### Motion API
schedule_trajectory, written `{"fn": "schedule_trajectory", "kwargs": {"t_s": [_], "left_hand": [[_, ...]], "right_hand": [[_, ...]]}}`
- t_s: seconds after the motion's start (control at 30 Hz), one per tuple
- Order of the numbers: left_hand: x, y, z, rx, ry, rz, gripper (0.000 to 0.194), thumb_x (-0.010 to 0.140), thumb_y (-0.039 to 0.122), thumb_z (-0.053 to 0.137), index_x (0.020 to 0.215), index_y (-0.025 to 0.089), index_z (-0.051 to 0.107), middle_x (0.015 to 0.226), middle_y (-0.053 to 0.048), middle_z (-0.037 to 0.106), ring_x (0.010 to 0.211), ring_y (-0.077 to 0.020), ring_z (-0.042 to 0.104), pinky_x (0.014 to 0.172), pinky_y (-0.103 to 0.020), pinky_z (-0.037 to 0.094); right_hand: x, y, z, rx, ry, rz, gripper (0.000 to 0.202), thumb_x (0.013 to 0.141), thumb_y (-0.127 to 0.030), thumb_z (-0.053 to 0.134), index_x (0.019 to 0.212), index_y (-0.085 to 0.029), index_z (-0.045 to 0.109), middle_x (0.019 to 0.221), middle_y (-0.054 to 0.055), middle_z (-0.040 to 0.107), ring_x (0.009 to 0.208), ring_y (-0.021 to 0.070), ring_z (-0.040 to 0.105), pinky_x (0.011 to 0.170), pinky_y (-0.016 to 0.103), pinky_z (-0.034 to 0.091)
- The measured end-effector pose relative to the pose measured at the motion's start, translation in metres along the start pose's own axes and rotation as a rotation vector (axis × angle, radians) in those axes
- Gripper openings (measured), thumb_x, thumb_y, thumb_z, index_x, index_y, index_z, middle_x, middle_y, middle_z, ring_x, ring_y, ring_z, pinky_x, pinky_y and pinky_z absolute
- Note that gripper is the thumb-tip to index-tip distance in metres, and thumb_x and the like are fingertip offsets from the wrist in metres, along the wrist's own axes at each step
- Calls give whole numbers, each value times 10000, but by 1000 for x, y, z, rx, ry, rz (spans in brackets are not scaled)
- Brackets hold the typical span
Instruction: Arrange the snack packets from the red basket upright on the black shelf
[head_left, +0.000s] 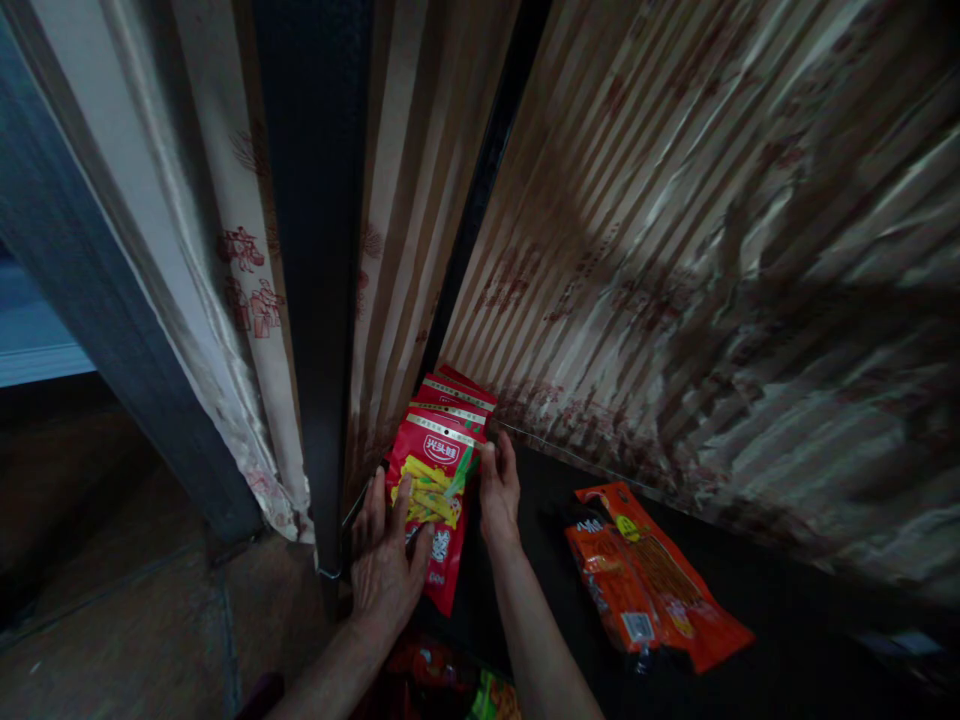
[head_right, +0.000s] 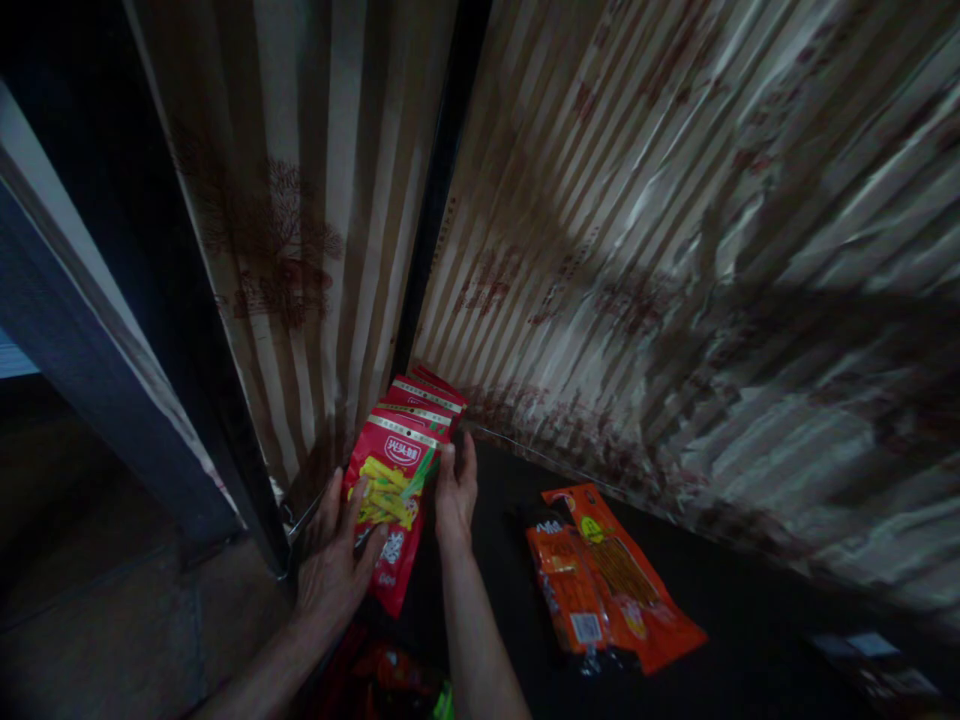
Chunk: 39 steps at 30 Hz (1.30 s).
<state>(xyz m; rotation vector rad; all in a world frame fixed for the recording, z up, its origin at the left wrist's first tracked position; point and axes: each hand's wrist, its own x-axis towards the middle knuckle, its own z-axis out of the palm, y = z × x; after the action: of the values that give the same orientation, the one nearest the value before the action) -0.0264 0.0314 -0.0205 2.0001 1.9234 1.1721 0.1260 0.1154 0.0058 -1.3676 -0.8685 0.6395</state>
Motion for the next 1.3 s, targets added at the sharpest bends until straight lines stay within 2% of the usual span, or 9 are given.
{"fn": "schedule_trajectory", "kwargs": {"t_s": [0.13,0.3,0.4,0.53,0.67,0.77,0.9,1.17,1.3], "left_hand": [[1,-2,-1,1,8,29,562,896,362,478,1429,240,349,1532,-130,243,1368,-295,317,1033,-458,391],[7,-13,-2,-60,-76,101,495,925,313,400,1405,194,392,1528,-135,262,1379,-261,311,1060,-429,375],[9,-17,-3,-64,-118,82,502,930,331,391,1411,189,381,1506,-143,312,1347,-254,369,1046,-427,394],[6,-13,-3,4,-16,92,472,914,273,420,1381,206,434,1506,-137,316,1376,-282,314,1061,-460,366],[4,-6,-1,79,52,175,496,889,148,393,1383,167,421,1506,-133,320,1415,-259,228,1105,-457,317],[5,-5,3,127,54,219,493,887,140,376,1377,92,402,1464,-158,386,1403,-239,264,1111,-438,327],[5,-7,9,159,38,231,469,910,168,357,1373,110,401,1424,-138,451,1363,-226,350,1087,-418,376],[4,-6,2,159,-46,214,524,908,267,398,1414,138,356,1478,-114,378,1388,-263,297,1096,-455,363],[5,-5,-1,142,-74,225,551,901,268,424,1437,181,327,1508,-97,326,1406,-267,255,1113,-461,336]], "right_hand": [[-50,0,-6,-441,-18,-310,617,892,-522,388,1424,-210,362,1531,88,281,1421,247,211,1137,470,207],[-84,14,8,-690,-199,-463,524,952,-422,286,1419,-200,371,1558,93,201,1443,242,122,1126,520,203],[-88,15,11,-794,-165,-518,501,952,-386,308,1424,-229,361,1556,83,213,1448,269,69,1102,574,204],[-81,-4,12,-925,-92,-635,456,928,-364,392,1363,-245,461,1558,70,212,1444,317,-9,1087,609,180],[-55,-28,33,-993,-236,-758,441,927,-332,386,1344,-233,490,1533,66,286,1448,288,6,1103,547,203],[-29,-38,58,-1089,-315,-710,450,928,-377,381,1349,-259,487,1520,54,320,1445,307,32,1114,552,141],[0,-42,79,-1254,-384,-612,531,930,-501,323,1388,-257,438,1521,75,313,1438,341,47,1117,552,51],[22,-39,93,-1361,-384,-406,630,909,-614,200,1439,-299,328,1551,80,237,1426,386,39,1081,602,0],[33,-38,96,-1358,-350,-366,644,899,-631,208,1423,-292,368,1540,103,259,1419,406,59,1072,624,9]]}}
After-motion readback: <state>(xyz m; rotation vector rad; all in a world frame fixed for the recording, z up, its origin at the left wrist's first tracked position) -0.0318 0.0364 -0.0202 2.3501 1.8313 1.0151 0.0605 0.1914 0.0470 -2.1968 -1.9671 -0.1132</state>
